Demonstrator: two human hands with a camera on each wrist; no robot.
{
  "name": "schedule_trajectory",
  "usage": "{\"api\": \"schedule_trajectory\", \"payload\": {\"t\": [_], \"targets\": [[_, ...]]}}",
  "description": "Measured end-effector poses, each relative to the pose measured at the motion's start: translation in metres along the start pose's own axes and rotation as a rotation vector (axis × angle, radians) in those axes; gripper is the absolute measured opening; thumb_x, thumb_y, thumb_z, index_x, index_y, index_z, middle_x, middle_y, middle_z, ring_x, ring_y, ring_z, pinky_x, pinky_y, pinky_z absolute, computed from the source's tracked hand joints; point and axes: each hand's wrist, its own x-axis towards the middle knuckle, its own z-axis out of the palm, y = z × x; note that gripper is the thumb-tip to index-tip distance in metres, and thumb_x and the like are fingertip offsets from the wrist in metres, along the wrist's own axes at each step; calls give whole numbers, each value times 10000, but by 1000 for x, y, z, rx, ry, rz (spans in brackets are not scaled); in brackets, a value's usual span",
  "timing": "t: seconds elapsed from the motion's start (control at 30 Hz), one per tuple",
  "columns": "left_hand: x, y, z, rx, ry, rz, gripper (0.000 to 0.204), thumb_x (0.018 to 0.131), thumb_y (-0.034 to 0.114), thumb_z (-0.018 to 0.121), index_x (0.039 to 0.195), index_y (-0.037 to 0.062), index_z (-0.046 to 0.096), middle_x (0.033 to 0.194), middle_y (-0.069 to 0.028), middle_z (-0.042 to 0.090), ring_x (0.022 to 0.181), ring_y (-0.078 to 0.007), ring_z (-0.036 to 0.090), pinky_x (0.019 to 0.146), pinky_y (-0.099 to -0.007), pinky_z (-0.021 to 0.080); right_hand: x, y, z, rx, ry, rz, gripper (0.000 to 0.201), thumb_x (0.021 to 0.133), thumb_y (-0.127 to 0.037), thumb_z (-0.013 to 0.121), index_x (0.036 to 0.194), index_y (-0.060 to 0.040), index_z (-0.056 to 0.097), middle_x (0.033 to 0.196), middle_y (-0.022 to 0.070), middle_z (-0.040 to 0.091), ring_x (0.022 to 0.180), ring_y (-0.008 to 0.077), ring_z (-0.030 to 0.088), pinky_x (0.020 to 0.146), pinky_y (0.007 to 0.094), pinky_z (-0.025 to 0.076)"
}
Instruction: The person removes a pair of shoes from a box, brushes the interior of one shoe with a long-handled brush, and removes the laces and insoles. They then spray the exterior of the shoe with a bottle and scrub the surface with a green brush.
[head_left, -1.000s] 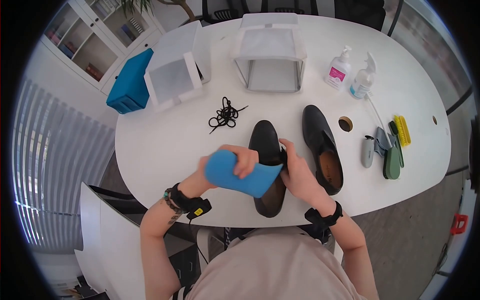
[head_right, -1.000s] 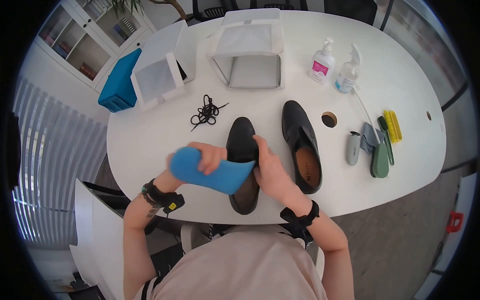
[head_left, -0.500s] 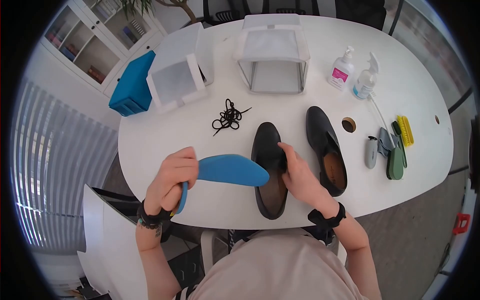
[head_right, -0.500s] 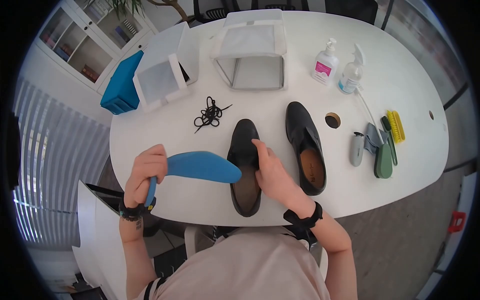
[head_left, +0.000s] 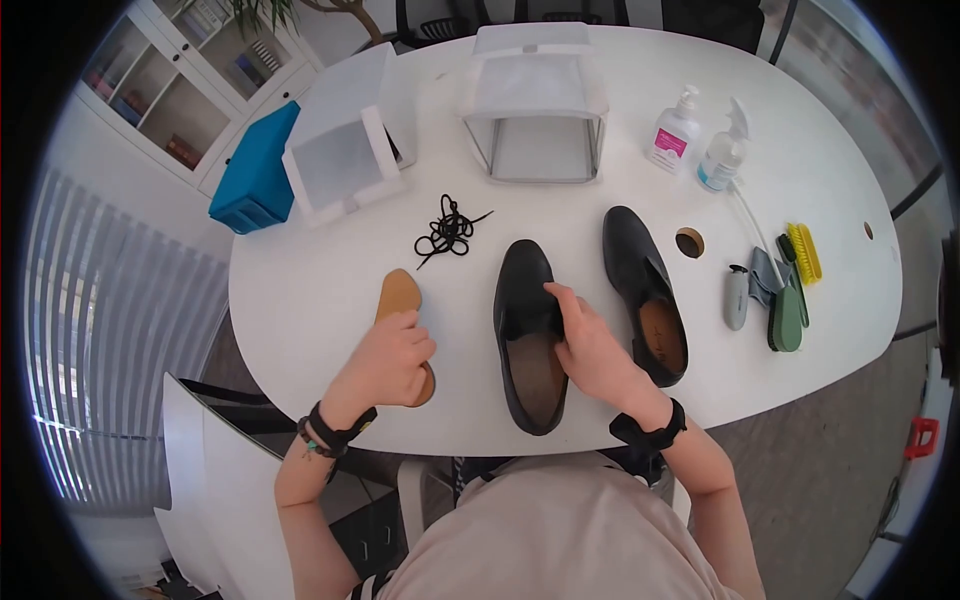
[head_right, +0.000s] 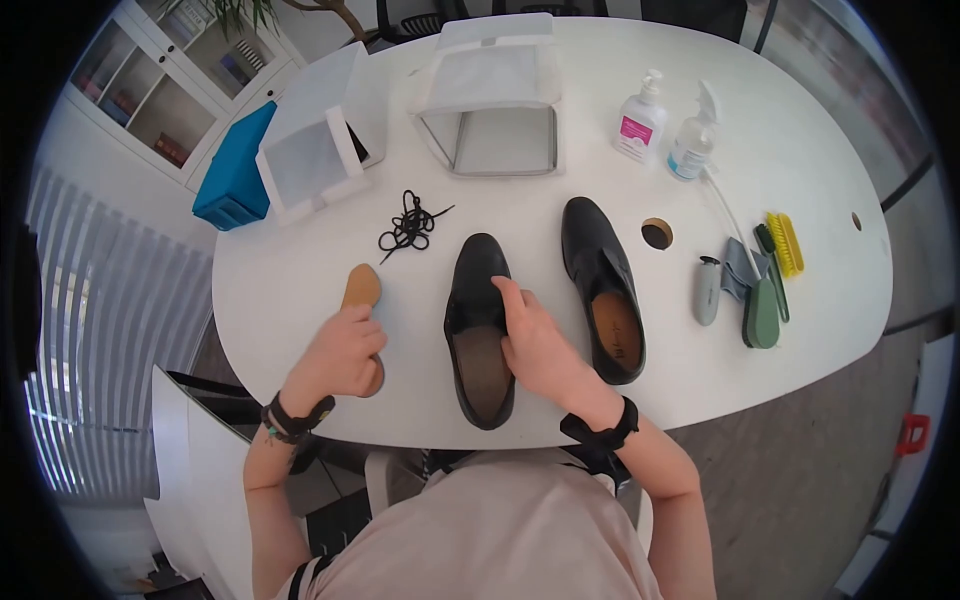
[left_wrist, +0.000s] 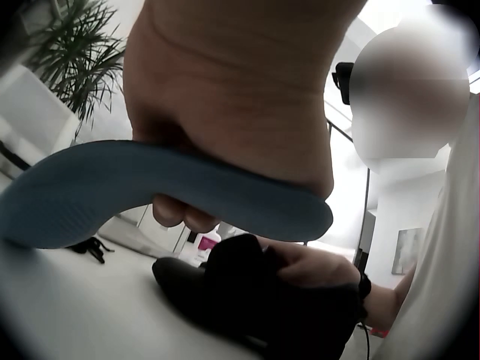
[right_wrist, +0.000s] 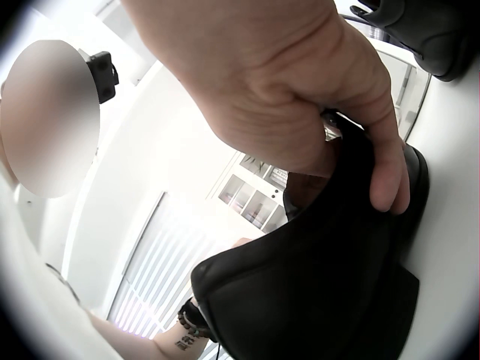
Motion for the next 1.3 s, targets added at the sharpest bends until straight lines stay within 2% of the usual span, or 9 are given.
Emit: {"api": "schedule_trajectory", "payload": {"t": [0.23, 0.43, 0.57, 0.63, 0.7, 0.9, 1.0, 1.2, 1.3], "targets": [[1, 7, 47, 2, -151, -29, 115, 651, 59, 656, 756, 12, 662, 807, -137, 567, 823, -349, 570, 736, -456, 500, 0, -2, 1, -3, 16, 19, 743, 886, 119, 568, 1589, 6, 359, 1365, 363, 590, 1162, 557, 627, 1023, 575, 513], [22, 20, 22, -56, -148, -151, 236, 705, -45, 648, 935, 7, 664, 955, -128, 593, 903, -352, 622, 801, -441, 532, -15, -31, -26, 12, -8, 61, 705, 922, 76, 613, 1577, 14, 362, 1398, 351, 553, 1147, 544, 648, 981, 570, 551], [69, 53, -22, -180, 137, -35, 233, 756, -43, 686, 973, 20, 632, 990, -122, 580, 961, -342, 635, 838, -423, 542, -28, -29, -72, -272, 221, -76, 471, 921, 39, 675, 1373, 23, 542, 1293, 290, 591, 1060, 501, 670, 889, 557, 562], [98, 70, -31, -241, 221, 32, 213, 769, -37, 696, 958, 26, 622, 991, -122, 575, 977, -335, 634, 848, -417, 540, -26, -23, -96, -341, 361, 123, 361, 906, 7, 735, 1236, 17, 591, 1184, 259, 615, 1022, 494, 670, 865, 556, 559], [126, 88, -31, -308, 149, 257, 258, 814, -55, 671, 1059, 20, 693, 1118, -113, 662, 1040, -330, 643, 916, -443, 546, -30, 7, -115, -516, 343, 143, 406, 883, -22, 787, 1230, 18, 578, 1156, 260, 638, 1026, 495, 676, 863, 552, 562], [178, 126, 31, -305, -229, 347, 333, 869, -42, 655, 1198, -41, 704, 1232, -140, 674, 1229, -308, 618, 1070, -424, 506, -33, 62, -123, -486, 169, 286, 320, 827, -56, 790, 1070, 69, 623, 961, 315, 720, 960, 532, 697, 855, 575, 570], [189, 131, 52, -310, -136, 351, 406, 870, -43, 649, 1274, -47, 693, 1264, -146, 676, 1235, -321, 620, 1075, -434, 508, -31, 57, -123, -425, 132, 270, 205, 824, -36, 726, 938, 94, 616, 887, 347, 698, 934, 552, 686, 832, 576, 570], [208, 126, 57, -245, -394, 331, 226, 914, -4, 647, 1127, -32, 720, 1193, -167, 700, 1171, -331, 652, 1041, -453, 541, -28, 52, -110, -315, 94, 255, 172, 831, -26, 686, 881, 111, 595, 841, 354, 680, 886, 558, 686, 787, 556, 572], [213, 121, 73, -259, -342, 415, 142, 970, 59, 621, 1041, -16, 719, 1141, -163, 702, 1128, -330, 664, 1027, -453, 555, -26, 53, -110, -290, 99, 254, 171, 831, -21, 681, 879, 116, 591, 833, 347, 685, 846, 546, 694, 760, 535, 578]]}}
